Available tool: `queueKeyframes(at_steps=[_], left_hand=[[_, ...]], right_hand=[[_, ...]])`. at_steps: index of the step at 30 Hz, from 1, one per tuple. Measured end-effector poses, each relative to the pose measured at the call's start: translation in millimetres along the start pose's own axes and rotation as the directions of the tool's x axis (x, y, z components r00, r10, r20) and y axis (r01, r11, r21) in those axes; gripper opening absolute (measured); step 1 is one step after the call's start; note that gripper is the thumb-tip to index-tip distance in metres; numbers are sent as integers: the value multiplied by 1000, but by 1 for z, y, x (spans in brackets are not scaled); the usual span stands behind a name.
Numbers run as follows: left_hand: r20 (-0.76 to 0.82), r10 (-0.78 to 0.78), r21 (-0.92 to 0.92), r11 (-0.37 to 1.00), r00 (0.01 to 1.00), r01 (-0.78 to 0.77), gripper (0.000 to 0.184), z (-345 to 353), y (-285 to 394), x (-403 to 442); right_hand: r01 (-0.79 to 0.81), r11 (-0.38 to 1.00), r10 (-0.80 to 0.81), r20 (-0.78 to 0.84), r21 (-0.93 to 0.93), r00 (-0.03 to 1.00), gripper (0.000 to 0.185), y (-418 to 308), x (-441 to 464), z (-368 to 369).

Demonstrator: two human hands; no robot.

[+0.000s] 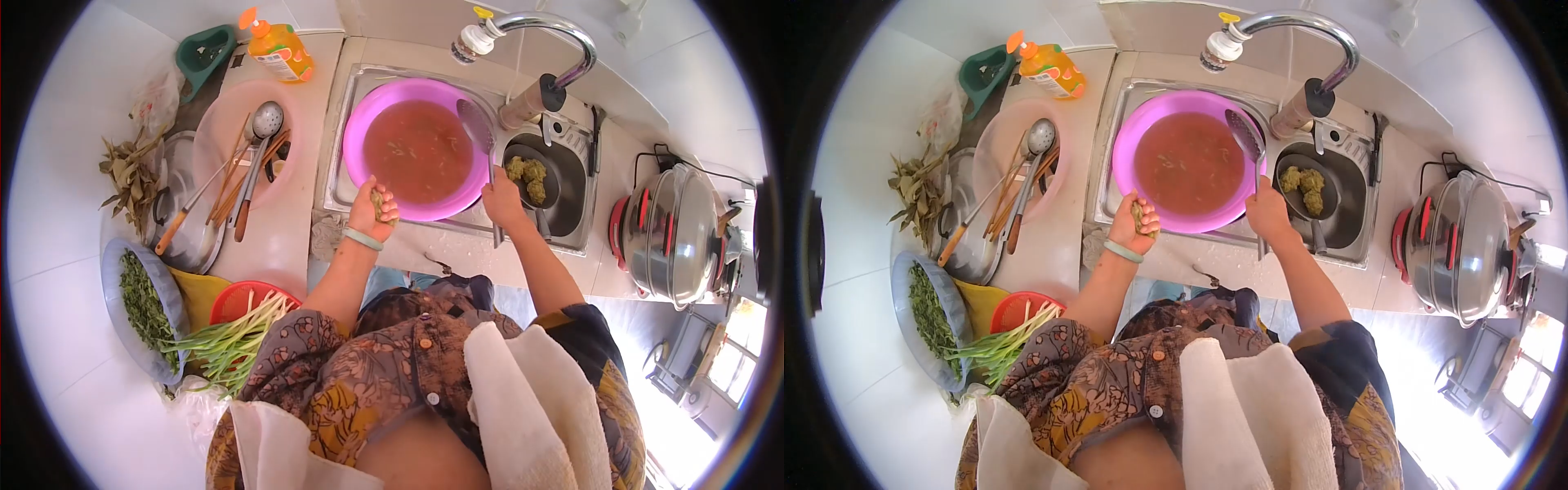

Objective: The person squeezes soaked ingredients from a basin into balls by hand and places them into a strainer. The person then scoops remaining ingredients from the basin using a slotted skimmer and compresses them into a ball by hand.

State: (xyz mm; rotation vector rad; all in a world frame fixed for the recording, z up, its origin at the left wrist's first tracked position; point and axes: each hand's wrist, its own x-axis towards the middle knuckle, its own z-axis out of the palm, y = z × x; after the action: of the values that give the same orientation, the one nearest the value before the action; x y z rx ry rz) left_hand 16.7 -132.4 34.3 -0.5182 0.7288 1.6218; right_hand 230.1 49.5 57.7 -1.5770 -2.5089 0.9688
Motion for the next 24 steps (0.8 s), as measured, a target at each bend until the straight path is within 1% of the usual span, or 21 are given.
queueKeyframes(at_steps=[2, 3, 6, 9, 10, 12, 15, 18, 21, 24], left_hand=[[3, 0, 6, 1000, 1000, 0, 28, 0, -5, 1], [8, 0, 7, 1000, 1000, 0, 27, -1, -7, 1], [9, -6, -8, 1000, 1000, 6, 27, -7, -16, 0], [-6, -16, -32, 999, 1000, 16, 28, -13, -23, -1], [-12, -19, -40, 999, 1000, 19, 28, -13, -23, -2], [-32, -15, -31, 999, 999, 14, 29, -15, -24, -6], [-31, -8, -27, 1000, 999, 7, 29, -21, -25, -7], [-17, -10, -46, 999, 1000, 9, 29, -29, -25, -4], [-27, -14, -62, 998, 1000, 12, 29, -30, -25, -5], [-19, -6, -66, 998, 1000, 5, 28, -31, -24, -5]], right_hand=[[-62, 995, 63, 16, -75, 998, 43, 0, 5, 15], [-36, 997, 35, -23, -66, 999, 39, 0, 4, 23], [12, 999, -9, -88, 38, 996, 36, 16, 16, 55], [-145, 942, 128, 75, 304, 989, 29, 5, 26, 58], [-184, 890, 145, 124, 416, 982, 27, 3, 31, 62], [-270, 744, 163, 226, 612, 960, 21, 2, 36, 71], [-370, 510, 190, 318, 776, 929, 18, -15, 37, 70], [-421, 361, 188, 377, 832, 907, 14, -21, 41, 76], [-445, 210, 101, 434, 870, 895, 11, -23, 46, 86], [-440, 98, 59, 436, 893, 898, 11, -29, 51, 100]])
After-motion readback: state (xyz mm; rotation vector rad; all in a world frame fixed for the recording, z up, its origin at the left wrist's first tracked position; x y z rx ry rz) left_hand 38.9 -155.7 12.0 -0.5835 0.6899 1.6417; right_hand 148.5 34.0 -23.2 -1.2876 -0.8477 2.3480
